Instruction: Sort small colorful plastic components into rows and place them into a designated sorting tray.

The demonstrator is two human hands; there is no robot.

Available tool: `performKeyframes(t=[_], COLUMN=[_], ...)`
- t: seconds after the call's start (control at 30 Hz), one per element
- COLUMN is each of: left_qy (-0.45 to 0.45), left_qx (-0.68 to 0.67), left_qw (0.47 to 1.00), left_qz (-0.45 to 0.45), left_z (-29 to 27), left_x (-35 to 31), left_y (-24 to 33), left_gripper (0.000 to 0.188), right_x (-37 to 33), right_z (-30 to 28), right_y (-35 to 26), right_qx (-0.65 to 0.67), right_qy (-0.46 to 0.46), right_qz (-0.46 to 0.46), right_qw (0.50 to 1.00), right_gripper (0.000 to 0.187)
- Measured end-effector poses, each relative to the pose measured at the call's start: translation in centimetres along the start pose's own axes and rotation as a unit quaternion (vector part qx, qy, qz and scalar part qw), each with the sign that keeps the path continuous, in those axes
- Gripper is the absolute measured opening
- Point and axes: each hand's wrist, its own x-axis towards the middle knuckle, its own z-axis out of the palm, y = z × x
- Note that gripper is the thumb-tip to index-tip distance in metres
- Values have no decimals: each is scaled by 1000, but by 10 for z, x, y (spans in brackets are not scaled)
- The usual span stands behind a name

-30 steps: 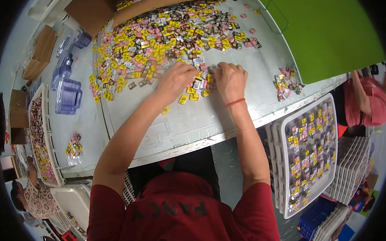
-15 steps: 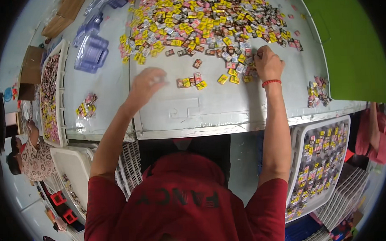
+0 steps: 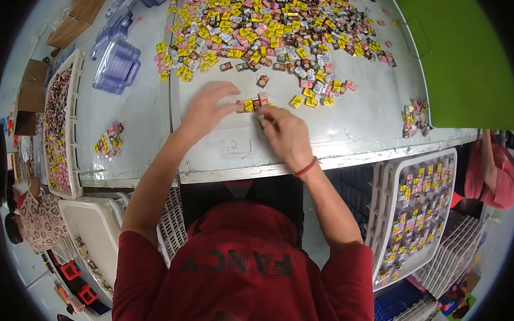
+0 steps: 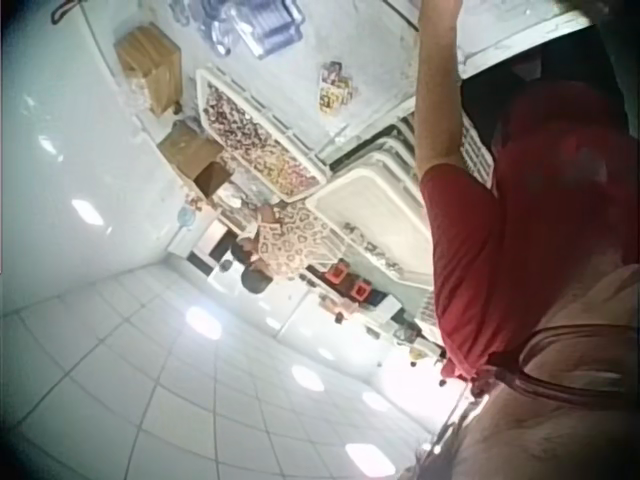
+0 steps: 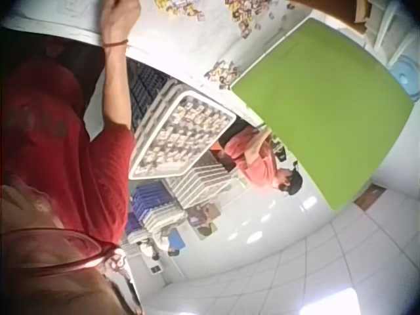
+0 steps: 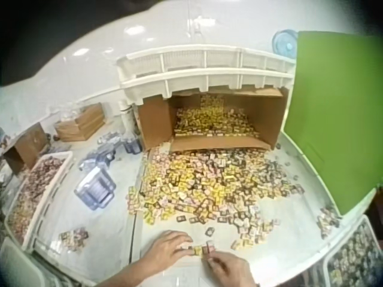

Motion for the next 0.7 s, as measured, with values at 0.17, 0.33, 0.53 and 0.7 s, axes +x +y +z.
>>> performKeyframes(t=[0.17, 0.33, 0.53, 0.7], left_qy=[-15, -11, -48, -61], left_qx=[16, 14, 17, 33], left_qw=[1000, 1000, 999, 993], left_qz=[10, -12, -8, 95], left_z=[6, -6, -3, 31], left_x=[4, -13, -10, 14], left_y=[1, -7, -7, -2], left_gripper=[32, 44, 55, 54], right_x=[-2, -3, 0, 4], right_z=[-4, -31, -32, -20], right_y=[-6, 20, 31, 29], right_qx=[-221, -238, -152, -156], right_qy=[-15, 13, 32, 83], right_qz=[-7, -4, 5, 8], right_qw=[975, 971, 988, 984], right_gripper=[22, 24, 22, 21])
